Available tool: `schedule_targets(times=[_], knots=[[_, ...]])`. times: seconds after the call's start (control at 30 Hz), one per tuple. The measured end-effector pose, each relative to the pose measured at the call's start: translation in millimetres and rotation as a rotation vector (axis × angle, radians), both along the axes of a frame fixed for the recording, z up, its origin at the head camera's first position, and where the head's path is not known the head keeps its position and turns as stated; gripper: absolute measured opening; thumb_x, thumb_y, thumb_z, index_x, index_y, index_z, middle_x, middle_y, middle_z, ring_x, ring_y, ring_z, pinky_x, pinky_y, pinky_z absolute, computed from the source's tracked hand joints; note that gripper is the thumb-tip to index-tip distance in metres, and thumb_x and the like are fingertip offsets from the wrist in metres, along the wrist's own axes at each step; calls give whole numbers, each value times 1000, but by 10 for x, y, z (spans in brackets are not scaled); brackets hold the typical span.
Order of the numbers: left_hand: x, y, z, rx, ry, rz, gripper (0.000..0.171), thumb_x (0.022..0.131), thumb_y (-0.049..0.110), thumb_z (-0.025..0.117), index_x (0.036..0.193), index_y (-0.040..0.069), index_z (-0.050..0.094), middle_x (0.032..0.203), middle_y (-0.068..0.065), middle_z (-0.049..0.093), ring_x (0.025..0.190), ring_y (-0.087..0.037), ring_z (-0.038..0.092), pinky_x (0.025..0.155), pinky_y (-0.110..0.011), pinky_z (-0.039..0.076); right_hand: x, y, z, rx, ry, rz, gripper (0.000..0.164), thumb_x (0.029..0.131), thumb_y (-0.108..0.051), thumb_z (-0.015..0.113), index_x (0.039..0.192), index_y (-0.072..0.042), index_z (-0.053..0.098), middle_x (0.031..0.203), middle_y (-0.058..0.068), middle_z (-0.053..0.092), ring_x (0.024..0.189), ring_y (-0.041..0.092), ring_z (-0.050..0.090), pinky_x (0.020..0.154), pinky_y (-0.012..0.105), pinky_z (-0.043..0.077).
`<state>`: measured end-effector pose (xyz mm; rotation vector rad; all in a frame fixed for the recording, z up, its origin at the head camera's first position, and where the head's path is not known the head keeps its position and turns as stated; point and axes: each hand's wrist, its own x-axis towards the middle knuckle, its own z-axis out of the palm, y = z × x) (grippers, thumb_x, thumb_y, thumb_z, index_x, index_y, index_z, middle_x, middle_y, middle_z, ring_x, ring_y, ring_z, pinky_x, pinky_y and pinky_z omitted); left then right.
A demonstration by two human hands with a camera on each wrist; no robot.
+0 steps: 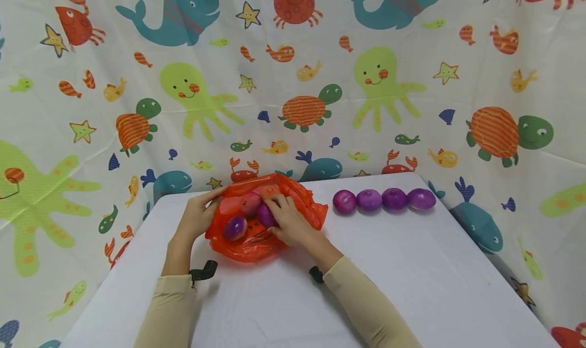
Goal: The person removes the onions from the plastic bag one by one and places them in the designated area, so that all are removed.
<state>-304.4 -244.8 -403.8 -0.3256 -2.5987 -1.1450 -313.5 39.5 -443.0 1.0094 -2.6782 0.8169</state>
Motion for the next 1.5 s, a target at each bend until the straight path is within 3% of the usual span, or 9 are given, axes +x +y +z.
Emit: schedule_targets(times=[0.47,1.0,1.5], knots=[[-12,8,-23,1,3,7,41,108,16,55,149,19,59,146,-12,64,133,-38,62,101,-52,57,46,70,160,-31,59,-12,78,92,-25,81,158,-18,42,154,7,42,142,28,37,108,44,55],[3,5,-20,14,-26,5,42,108,18,54,149,25,59,146,-11,64,133,-37,62,101,-52,57,73,176,265,-68,97,-35,77,89,-25,84,157,-19,46,151,6,45,138,26,40,106,42,57],[7,7,-6,6,-16,8,42,108,17,54,149,24,59,145,-11,64,132,-37,62,102,-52,57,64,345,374,-154,199,-57,74,86,-20,87,151,-9,52,148,11,48,131,29,45,102,44,59]])
